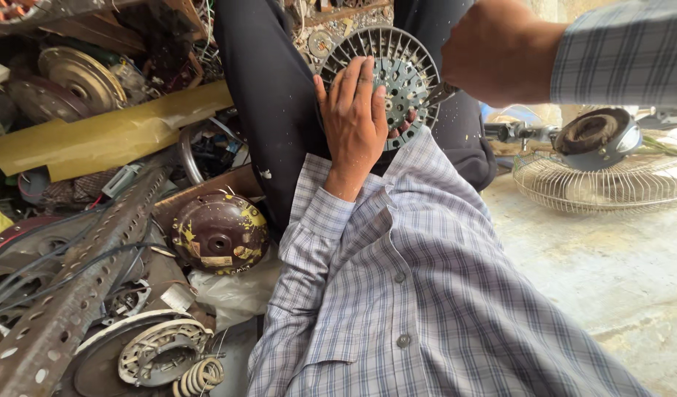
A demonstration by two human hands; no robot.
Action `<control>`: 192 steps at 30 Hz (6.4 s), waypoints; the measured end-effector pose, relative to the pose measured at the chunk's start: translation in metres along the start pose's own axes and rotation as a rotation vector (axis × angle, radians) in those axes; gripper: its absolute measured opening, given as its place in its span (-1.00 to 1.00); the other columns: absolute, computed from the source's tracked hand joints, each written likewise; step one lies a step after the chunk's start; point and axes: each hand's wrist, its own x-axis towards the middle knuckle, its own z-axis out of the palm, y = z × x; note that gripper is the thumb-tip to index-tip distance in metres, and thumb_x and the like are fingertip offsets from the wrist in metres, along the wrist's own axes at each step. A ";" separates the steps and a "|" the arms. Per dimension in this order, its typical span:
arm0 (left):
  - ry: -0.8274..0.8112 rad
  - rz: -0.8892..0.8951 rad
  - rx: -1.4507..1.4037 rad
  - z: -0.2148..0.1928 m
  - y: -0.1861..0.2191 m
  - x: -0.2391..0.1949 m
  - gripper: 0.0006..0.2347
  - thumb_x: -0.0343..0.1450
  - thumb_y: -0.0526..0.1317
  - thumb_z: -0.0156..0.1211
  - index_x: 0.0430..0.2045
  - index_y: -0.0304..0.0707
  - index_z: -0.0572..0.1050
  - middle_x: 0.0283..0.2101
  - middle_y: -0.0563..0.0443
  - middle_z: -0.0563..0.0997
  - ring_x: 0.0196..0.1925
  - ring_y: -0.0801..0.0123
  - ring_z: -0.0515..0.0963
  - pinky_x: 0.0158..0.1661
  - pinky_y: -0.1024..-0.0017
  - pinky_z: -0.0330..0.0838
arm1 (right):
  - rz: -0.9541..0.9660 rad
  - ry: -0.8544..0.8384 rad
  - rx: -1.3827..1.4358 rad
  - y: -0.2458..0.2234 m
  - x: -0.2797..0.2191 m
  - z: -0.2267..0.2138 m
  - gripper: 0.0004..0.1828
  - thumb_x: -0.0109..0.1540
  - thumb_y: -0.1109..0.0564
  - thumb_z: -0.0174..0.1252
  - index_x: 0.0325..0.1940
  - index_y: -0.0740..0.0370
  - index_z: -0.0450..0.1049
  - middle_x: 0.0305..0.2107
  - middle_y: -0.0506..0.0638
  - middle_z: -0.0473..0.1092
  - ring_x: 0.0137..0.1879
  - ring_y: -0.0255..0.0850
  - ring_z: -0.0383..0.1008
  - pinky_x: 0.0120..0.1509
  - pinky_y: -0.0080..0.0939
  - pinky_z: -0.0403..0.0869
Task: The person uses pliers to manipulate wires and components on a fan motor stator while sitting on the floor.
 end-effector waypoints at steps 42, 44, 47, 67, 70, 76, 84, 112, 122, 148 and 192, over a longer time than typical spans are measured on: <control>-0.099 -0.078 0.034 -0.015 0.007 0.004 -0.66 0.63 -0.18 -0.09 0.30 -0.25 0.39 0.31 0.02 0.44 0.41 0.16 0.40 0.53 -0.27 -0.25 | -0.112 0.655 0.410 0.017 0.021 0.126 -0.54 0.04 -0.14 0.22 -0.17 0.22 0.37 -0.57 0.01 0.32 -0.57 -0.19 0.31 -0.66 -0.22 0.23; -0.094 -0.076 0.026 -0.014 0.007 0.003 -0.66 0.63 -0.18 -0.09 0.30 -0.25 0.40 0.31 0.02 0.44 0.41 0.16 0.40 0.53 -0.27 -0.25 | -0.119 0.724 0.281 0.023 0.013 0.114 -0.54 0.04 -0.13 0.21 -0.18 0.24 0.39 -0.60 0.00 0.31 -0.61 -0.24 0.25 -0.68 -0.27 0.19; -0.079 -0.064 0.023 -0.015 0.006 0.005 -0.66 0.62 -0.17 -0.09 0.27 -0.25 0.42 0.31 0.01 0.44 0.41 0.15 0.40 0.53 -0.26 -0.24 | -0.048 0.656 0.026 0.022 0.007 0.095 -0.62 0.08 -0.13 0.16 -0.27 0.22 0.39 -0.61 -0.07 0.30 -0.59 -0.33 0.21 -0.62 -0.30 0.16; 0.013 -0.020 -0.013 0.000 0.002 0.001 -0.66 0.60 -0.17 -0.08 0.27 -0.26 0.41 0.28 0.03 0.44 0.36 0.23 0.42 0.52 -0.29 -0.18 | 0.052 0.089 -0.104 -0.006 -0.022 0.018 -0.84 0.11 0.06 0.13 -0.34 0.18 0.51 -0.64 -0.13 0.39 -0.61 -0.40 0.26 -0.56 -0.35 0.26; 0.020 -0.010 -0.015 -0.001 0.004 -0.001 -0.65 0.59 -0.16 -0.06 0.26 -0.25 0.41 0.28 0.03 0.44 0.37 0.19 0.41 0.52 -0.27 -0.17 | 0.063 0.033 -0.091 -0.011 -0.020 0.011 -0.83 0.12 0.07 0.12 -0.33 0.18 0.53 -0.63 -0.13 0.41 -0.61 -0.40 0.28 -0.56 -0.35 0.27; 0.021 -0.006 -0.007 -0.002 0.008 -0.003 -0.64 0.58 -0.17 -0.02 0.27 -0.29 0.40 0.28 0.01 0.43 0.35 0.19 0.41 0.51 -0.29 -0.17 | 0.069 -0.047 -0.067 -0.017 -0.019 0.010 -0.82 0.14 0.10 0.11 -0.30 0.18 0.57 -0.62 -0.13 0.44 -0.60 -0.40 0.30 -0.56 -0.35 0.30; 0.027 0.002 0.011 -0.004 0.011 -0.003 -0.64 0.56 -0.16 -0.01 0.25 -0.29 0.40 0.27 0.03 0.43 0.34 0.18 0.40 0.50 -0.31 -0.19 | 0.088 -0.068 0.034 -0.028 -0.028 0.008 -0.75 0.20 0.10 0.02 -0.27 0.18 0.61 -0.60 -0.11 0.49 -0.58 -0.38 0.38 -0.53 -0.32 0.39; -0.018 0.010 -0.019 -0.015 0.006 0.003 -0.65 0.56 -0.20 0.02 0.24 -0.32 0.43 0.28 -0.02 0.44 0.35 0.14 0.40 0.47 -0.29 -0.21 | -0.007 0.622 0.802 -0.009 -0.002 0.131 -0.77 0.18 0.09 0.12 -0.21 0.30 0.38 -0.64 -0.02 0.32 -0.55 -0.20 0.31 -0.42 -0.09 0.36; -0.271 0.101 -0.036 -0.044 0.034 0.039 -0.52 0.41 -0.06 0.33 0.18 -0.31 0.43 0.22 -0.20 0.48 0.32 0.01 0.42 0.44 -0.22 -0.12 | -0.393 0.406 1.944 -0.077 0.057 0.208 -0.58 0.03 0.32 0.00 -0.01 0.26 0.36 -0.44 -0.01 0.34 -0.35 -0.28 0.33 -0.29 -0.24 0.36; -0.480 0.270 -0.361 -0.043 -0.012 0.056 -0.05 0.38 -0.26 0.48 0.48 -0.16 -0.27 0.29 -0.09 0.55 0.35 0.02 0.55 0.44 0.11 0.37 | -0.123 0.917 1.064 -0.061 0.054 0.137 -0.46 0.06 0.03 0.37 -0.17 0.40 0.22 -0.55 0.22 0.36 -0.43 0.21 0.42 -0.36 0.11 0.37; -0.273 0.352 -0.347 -0.026 -0.018 0.048 -0.29 0.33 -0.32 -0.07 0.50 -0.34 -0.03 0.16 -0.32 0.60 0.15 -0.02 0.63 0.35 0.15 0.47 | 0.014 0.954 1.298 -0.086 0.062 0.173 -0.61 0.17 0.15 0.24 -0.13 0.38 0.20 -0.49 0.26 0.32 -0.37 0.16 0.39 -0.28 0.05 0.37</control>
